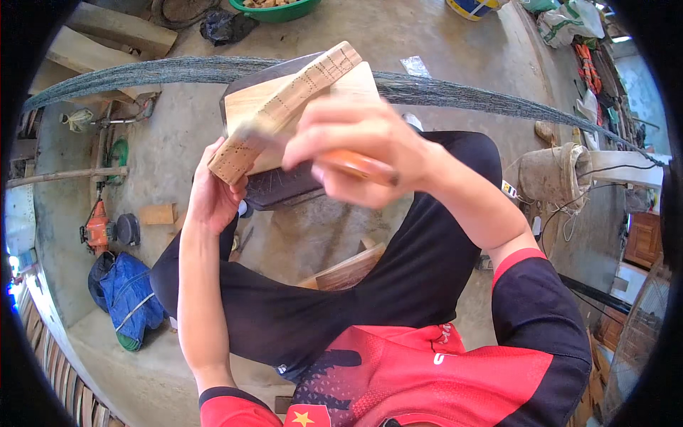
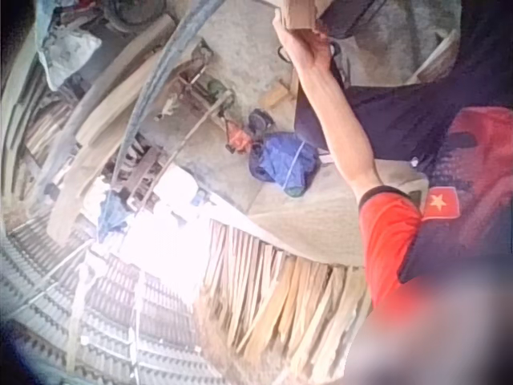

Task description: Applying a clear finish to a wooden block using a paintbrush.

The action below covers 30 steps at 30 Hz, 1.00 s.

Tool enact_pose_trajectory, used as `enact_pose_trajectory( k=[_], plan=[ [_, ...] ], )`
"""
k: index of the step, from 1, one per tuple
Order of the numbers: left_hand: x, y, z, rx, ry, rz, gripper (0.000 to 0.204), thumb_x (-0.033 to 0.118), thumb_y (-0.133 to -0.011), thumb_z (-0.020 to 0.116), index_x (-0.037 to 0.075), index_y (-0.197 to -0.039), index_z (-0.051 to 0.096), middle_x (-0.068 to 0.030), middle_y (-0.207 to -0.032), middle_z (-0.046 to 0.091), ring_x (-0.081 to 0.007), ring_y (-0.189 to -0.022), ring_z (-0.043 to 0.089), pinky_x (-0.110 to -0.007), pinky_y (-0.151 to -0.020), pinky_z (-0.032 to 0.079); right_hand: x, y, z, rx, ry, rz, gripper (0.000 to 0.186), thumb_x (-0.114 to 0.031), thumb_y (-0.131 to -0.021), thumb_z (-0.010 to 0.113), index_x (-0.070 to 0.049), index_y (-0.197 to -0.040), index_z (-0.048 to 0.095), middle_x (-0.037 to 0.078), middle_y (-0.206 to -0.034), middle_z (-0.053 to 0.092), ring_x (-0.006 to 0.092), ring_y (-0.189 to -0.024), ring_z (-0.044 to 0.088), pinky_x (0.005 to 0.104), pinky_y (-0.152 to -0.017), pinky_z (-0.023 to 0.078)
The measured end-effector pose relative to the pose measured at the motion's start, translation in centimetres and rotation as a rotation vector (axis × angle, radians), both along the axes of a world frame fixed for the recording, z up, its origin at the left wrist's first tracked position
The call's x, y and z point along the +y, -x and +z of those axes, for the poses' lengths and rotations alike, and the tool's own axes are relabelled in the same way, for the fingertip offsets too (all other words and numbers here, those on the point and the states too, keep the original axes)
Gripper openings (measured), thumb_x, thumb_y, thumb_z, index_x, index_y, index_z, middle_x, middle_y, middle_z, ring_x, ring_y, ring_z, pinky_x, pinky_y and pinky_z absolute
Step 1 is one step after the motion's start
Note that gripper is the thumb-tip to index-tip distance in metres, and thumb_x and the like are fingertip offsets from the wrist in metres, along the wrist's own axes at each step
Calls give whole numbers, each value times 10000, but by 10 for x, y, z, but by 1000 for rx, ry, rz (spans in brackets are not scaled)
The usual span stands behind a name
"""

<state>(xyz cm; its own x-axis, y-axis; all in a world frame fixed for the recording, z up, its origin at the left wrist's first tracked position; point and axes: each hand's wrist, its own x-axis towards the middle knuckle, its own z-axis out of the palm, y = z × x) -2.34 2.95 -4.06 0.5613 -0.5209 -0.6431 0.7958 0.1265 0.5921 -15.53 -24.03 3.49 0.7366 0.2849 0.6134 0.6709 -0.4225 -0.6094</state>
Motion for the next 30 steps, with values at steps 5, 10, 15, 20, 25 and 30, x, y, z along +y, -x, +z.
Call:
enact_pose_trajectory(
  k=[5,10,15,20,25,30],
  plan=[
    [-53,23,56,152,-223,263,387,461,-1124,504,120,-1235,650,-19,-907,698,-78,-586,586,-206,-369,421,18,1,-1,264,-284,283,248,-89,-960,694,-98,-1200,759,74,-1070,745,259,-984,735,370,-893,574],
    [1,-1,4,-58,4,-35,399,459,-1120,496,100,-1157,668,-10,-790,653,-52,-416,400,-200,-348,296,-24,-8,6,610,-514,-62,183,-68,-1027,616,-5,-1101,772,26,-1040,778,104,-912,697,275,-835,572],
    [-8,3,10,-108,-4,17,394,457,-1118,480,108,-1048,646,26,-639,475,-56,-413,338,-212,-358,258,-95,-18,-10,266,-85,-594,128,-99,-966,667,-73,-1027,777,32,-921,761,74,-706,651,260,-643,542],
    [-10,6,13,-96,-46,47,377,439,-1123,467,118,-1004,624,32,-624,450,-54,-422,333,-210,-364,252,-66,-19,-6,-17,82,-552,71,-135,-907,720,-114,-963,759,23,-842,708,139,-645,656,299,-577,523],
    [-3,2,4,-96,-5,59,362,433,-1121,473,126,-1002,623,39,-623,455,-47,-425,329,-208,-365,242,1,-9,-13,-200,139,-176,243,-104,-826,773,-167,-1056,727,7,-885,695,191,-732,695,328,-597,546],
    [-46,23,33,-106,-205,211,460,578,-1019,552,129,-965,632,30,-786,626,-76,-536,505,-247,-415,328,30,1,-18,6,-169,76,279,-130,-889,791,-181,-1163,773,20,-909,728,241,-778,730,350,-657,585]
  ],
)
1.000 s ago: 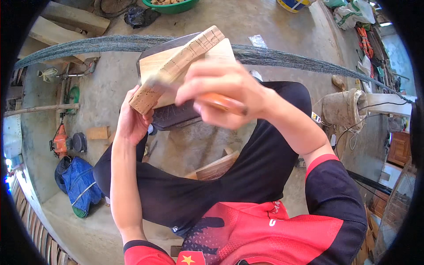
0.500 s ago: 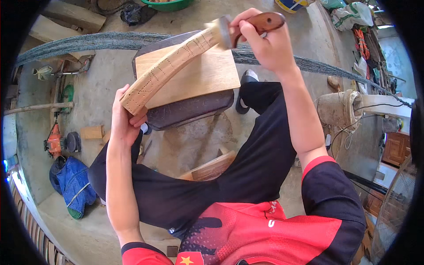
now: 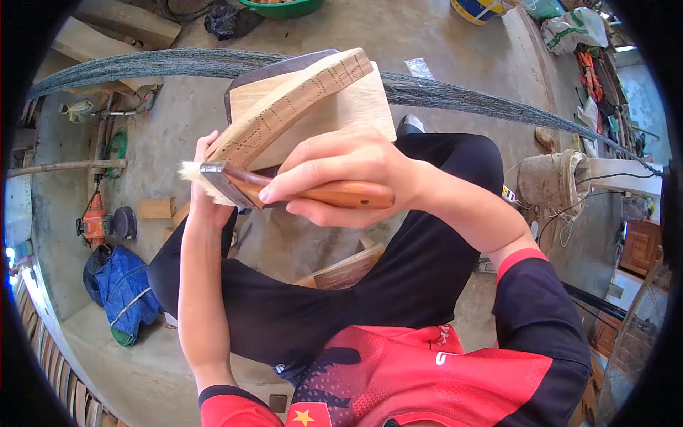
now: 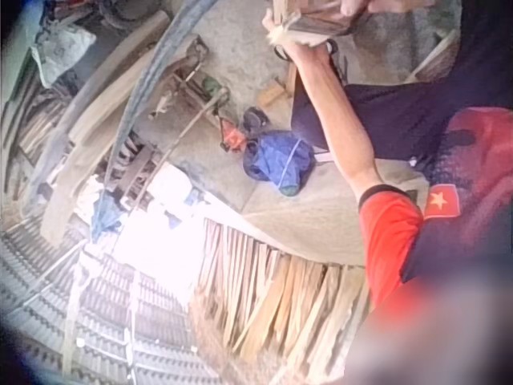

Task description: Applying a clear finish to a wooden block using a paintbrush.

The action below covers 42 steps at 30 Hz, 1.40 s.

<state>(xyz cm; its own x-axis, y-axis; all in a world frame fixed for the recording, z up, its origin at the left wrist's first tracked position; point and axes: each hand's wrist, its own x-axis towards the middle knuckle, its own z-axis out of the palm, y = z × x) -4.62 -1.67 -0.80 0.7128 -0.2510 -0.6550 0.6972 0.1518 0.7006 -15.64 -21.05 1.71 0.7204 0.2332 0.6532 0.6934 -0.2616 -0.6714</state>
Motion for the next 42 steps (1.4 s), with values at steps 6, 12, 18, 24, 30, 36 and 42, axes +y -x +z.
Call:
enact_pose_trajectory(
  k=[6,12,18,24,30,36,42],
  plan=[
    [44,-25,-31,-18,186,-202,394,500,-1067,518,142,-934,617,47,-668,488,-66,-432,296,-246,-411,262,-38,-9,17,345,-126,-119,185,-10,-944,696,-44,-1101,787,32,-998,788,107,-887,720,268,-824,578],
    [44,-27,-37,-4,214,-146,376,445,-1112,474,148,-913,589,73,-552,319,-59,-423,293,-227,-378,254,-111,-25,20,488,-44,-437,173,-97,-974,664,-52,-1078,795,20,-894,791,84,-766,692,278,-712,570],
    [35,-25,-28,-10,93,-90,374,460,-1092,504,135,-944,615,41,-636,464,-67,-418,311,-233,-375,255,-112,-37,-5,53,255,-739,138,-207,-929,753,-132,-1041,782,27,-786,697,218,-679,700,360,-635,566],
    [38,-23,-27,-69,43,-38,369,485,-1060,539,139,-964,623,14,-720,557,-83,-458,397,-239,-382,283,-70,-25,9,-116,540,-638,402,-66,-720,783,-163,-1110,755,18,-963,666,270,-792,703,384,-644,564],
    [45,-28,-35,-115,52,-129,406,551,-1029,525,164,-963,629,22,-731,582,-72,-474,409,-246,-415,292,-26,-16,11,-192,333,-401,315,-140,-777,822,-144,-1081,741,40,-891,655,252,-742,681,374,-624,557],
    [46,-30,-40,-85,51,-77,404,544,-1027,527,160,-938,618,29,-726,588,-70,-481,459,-251,-408,296,12,-2,1,-53,96,-43,314,-116,-884,769,-147,-1195,741,63,-942,646,273,-751,681,382,-625,564],
    [20,-18,-22,-48,11,115,425,545,-1019,538,146,-1073,674,23,-881,689,-67,-630,582,-252,-463,338,9,-5,1,79,-53,78,296,-39,-937,757,-119,-1221,758,69,-973,705,253,-843,722,358,-730,583]
  ],
)
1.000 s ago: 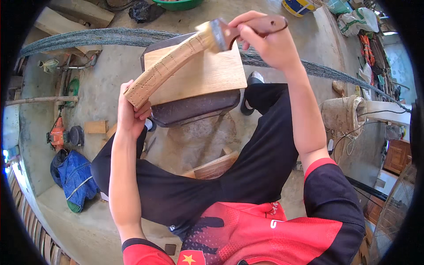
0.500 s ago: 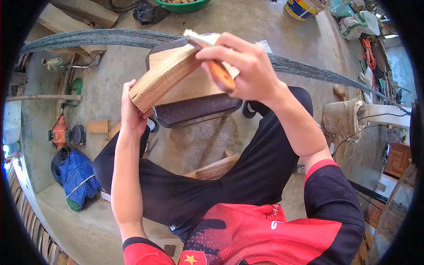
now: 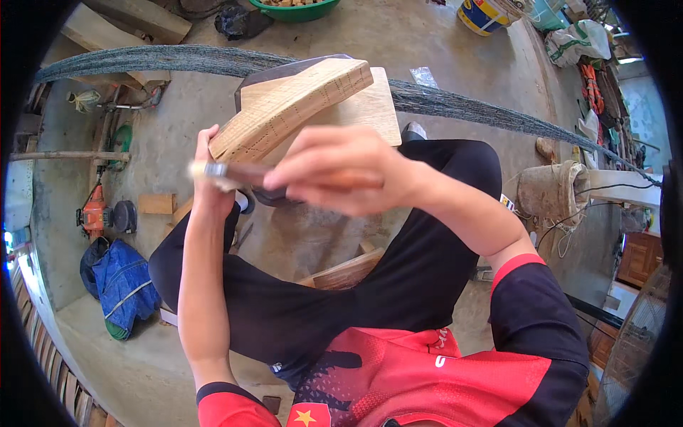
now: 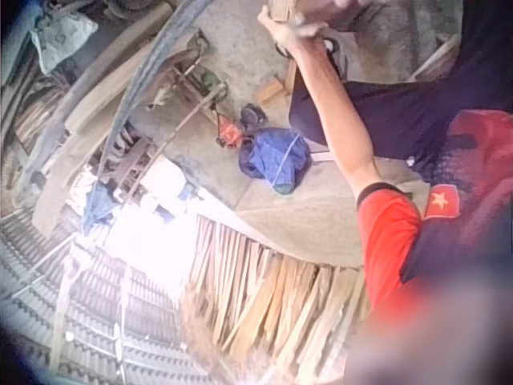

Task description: Applying a clear finish to a wooden block using a paintbrush.

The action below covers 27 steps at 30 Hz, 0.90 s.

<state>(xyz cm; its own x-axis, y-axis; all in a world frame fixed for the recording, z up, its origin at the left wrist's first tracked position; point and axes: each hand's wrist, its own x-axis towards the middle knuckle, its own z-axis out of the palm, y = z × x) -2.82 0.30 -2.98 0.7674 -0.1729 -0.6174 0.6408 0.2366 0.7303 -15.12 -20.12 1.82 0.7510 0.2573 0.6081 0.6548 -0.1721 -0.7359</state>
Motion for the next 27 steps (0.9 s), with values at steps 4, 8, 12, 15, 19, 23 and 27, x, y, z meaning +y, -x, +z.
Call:
enact_pose_trajectory(
  k=[4,8,12,15,19,23,27],
  plan=[
    [27,-13,-13,-72,15,-261,372,532,-1052,523,182,-1067,649,43,-871,658,-61,-637,594,-230,-417,343,-39,-12,6,214,-47,-123,230,-45,-965,765,-50,-1194,781,57,-1079,789,141,-968,726,300,-843,577],
    [38,-18,-26,-85,-18,-283,377,541,-1038,544,181,-1064,648,38,-881,654,-71,-643,600,-230,-436,356,-87,-14,29,595,-11,-203,219,-170,-999,768,-71,-1193,797,17,-1052,796,69,-926,696,235,-755,552],
    [40,-23,-32,-81,-45,-273,376,548,-1019,572,183,-1062,651,24,-896,660,-81,-668,609,-238,-474,380,-129,-16,27,574,8,-291,239,-229,-1025,737,-65,-1188,799,-6,-839,750,46,-714,637,218,-620,500],
    [28,-14,-18,-92,-55,-242,411,539,-1023,571,151,-1124,665,4,-956,681,-104,-771,646,-267,-591,456,-149,-10,37,679,67,-417,256,-238,-1029,731,-38,-1177,791,-4,-730,699,43,-660,629,234,-601,494],
    [26,-17,-16,-268,-133,-226,518,497,-1052,552,36,-1252,679,-49,-1115,719,-148,-963,680,-301,-864,508,-149,-21,19,501,-52,-656,243,-231,-1061,699,-45,-1198,773,-5,-716,659,72,-625,622,246,-583,496],
    [31,-13,-1,-514,-313,-323,544,476,-1069,538,-22,-1219,699,-83,-1140,728,-154,-1019,684,-301,-955,491,-132,-21,14,448,-248,-575,291,-285,-1063,693,-21,-1178,734,48,-770,717,101,-662,684,246,-574,525],
    [20,-6,20,-662,-273,-352,539,396,-1083,523,-71,-1263,722,-116,-1132,754,-131,-1002,682,-267,-897,497,-118,-23,13,556,-226,-522,366,-342,-1115,605,-44,-1303,707,94,-930,786,137,-778,741,252,-612,553]
  ],
)
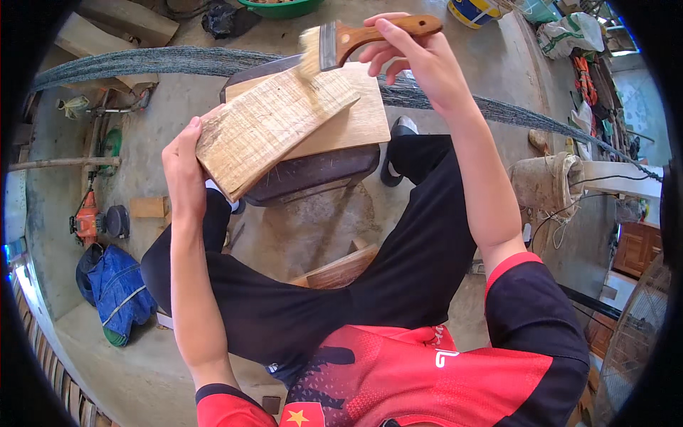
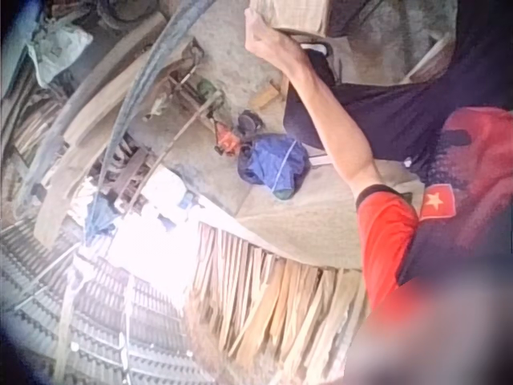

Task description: Applying a clear finish to a wooden block using a paintbrush.

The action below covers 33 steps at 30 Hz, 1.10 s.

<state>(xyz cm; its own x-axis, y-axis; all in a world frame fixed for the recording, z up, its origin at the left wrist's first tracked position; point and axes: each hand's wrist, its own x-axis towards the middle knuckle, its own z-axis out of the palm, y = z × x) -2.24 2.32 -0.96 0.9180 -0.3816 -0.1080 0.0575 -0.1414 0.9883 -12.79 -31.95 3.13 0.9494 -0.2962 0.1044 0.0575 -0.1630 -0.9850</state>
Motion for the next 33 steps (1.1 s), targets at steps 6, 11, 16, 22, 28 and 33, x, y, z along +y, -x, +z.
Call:
enact_pose_trajectory(
  k=[6,11,16,22,28,33],
  plan=[
    [5,-1,7,-340,-42,-91,472,280,-1096,498,-83,-1276,740,-118,-1149,776,-149,-1060,682,-282,-986,493,-1,-5,-2,56,75,9,410,-408,-1117,592,-42,-1260,708,131,-984,808,140,-761,752,231,-594,549],
    [6,4,10,-408,-75,-108,434,240,-1090,505,-72,-1265,750,-118,-1159,778,-147,-1070,675,-287,-994,484,-13,-3,-1,58,164,16,404,-422,-1086,652,-25,-1096,727,114,-887,792,117,-616,697,226,-552,524],
    [9,5,7,-451,-65,-124,416,215,-1074,513,-69,-1260,752,-97,-1113,777,-129,-1025,665,-267,-943,487,5,0,-3,278,346,-52,569,-591,-946,774,-23,-943,761,51,-614,694,64,-596,652,228,-559,486],
    [9,8,12,-479,-59,-164,389,182,-1048,528,-60,-1245,760,-83,-1078,779,-109,-972,654,-243,-894,479,13,-5,-2,-99,79,-91,350,-340,-1022,773,-17,-903,709,66,-774,769,98,-676,721,226,-607,532],
    [5,8,9,-410,-68,-73,433,216,-1071,492,-91,-1232,751,-105,-1131,781,-145,-1040,683,-279,-970,494,19,-5,-4,-201,120,-56,376,-320,-1040,746,-36,-817,644,65,-726,753,89,-665,721,241,-567,536],
    [8,-1,-3,-280,-7,-12,463,236,-1085,474,-116,-1219,743,-127,-1163,775,-170,-1076,694,-294,-1015,492,12,4,4,102,261,-29,432,-382,-1009,758,-38,-776,641,38,-634,681,98,-536,635,256,-549,512]
  ],
)
